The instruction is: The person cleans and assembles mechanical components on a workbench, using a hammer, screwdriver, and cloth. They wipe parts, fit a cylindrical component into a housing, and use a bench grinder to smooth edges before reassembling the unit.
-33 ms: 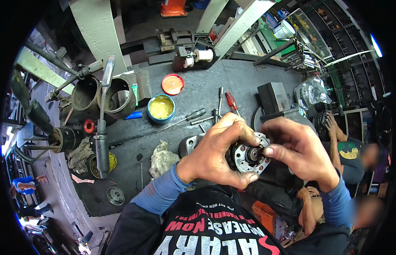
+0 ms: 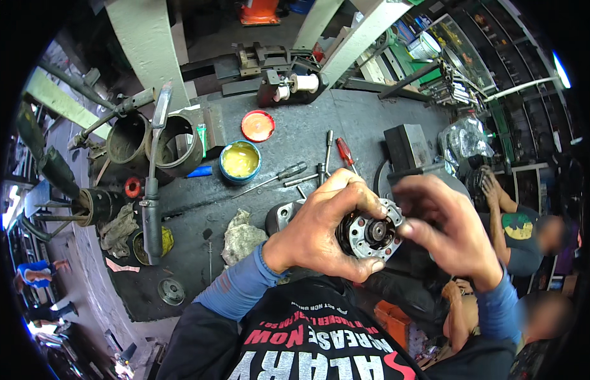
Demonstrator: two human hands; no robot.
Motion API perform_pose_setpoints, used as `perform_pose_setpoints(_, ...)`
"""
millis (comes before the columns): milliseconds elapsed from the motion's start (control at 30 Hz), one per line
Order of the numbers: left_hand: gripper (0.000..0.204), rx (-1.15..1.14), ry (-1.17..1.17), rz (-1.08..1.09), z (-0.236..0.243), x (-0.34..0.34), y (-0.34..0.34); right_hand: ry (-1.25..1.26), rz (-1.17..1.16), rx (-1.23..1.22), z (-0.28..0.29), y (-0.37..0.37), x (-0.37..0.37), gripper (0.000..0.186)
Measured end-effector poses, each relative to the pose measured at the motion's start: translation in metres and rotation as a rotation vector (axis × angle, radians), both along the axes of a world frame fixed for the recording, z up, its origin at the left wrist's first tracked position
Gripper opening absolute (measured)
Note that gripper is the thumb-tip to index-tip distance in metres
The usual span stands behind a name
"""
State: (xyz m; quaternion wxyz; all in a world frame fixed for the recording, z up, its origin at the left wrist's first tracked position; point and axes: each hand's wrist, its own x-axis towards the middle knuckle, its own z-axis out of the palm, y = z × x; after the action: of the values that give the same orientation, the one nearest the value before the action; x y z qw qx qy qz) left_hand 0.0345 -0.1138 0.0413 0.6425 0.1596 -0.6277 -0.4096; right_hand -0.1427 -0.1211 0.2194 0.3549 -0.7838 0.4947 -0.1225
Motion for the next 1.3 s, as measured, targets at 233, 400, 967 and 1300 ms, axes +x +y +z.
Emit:
perform_pose_setpoints(233,0.062,0.03,-0.04,-0.014,-0.002,0.0,-0.002,0.454,0.458,-0.288,-0.014,0.031,-0.021,0.058)
perform_pose_setpoints(400,0.061,0.01,-0.057,0.057,0.006,-0.004,0.002,0.312,0.514,-0.381,-0.009,0.023,-0.01,0.055)
perform_pose_setpoints(967,0.052,0.014,-0.069,0.083,0.011,-0.005,0.011,0.532,0.426,-0.33,-0.024,0.025,-0.03,0.055)
perform_pose_setpoints(1300,0.052,0.026,-0.082,0.094,0.012,-0.004,0.011,0.546,0.391,-0.29,-0.03,0.028,-0.025,0.056)
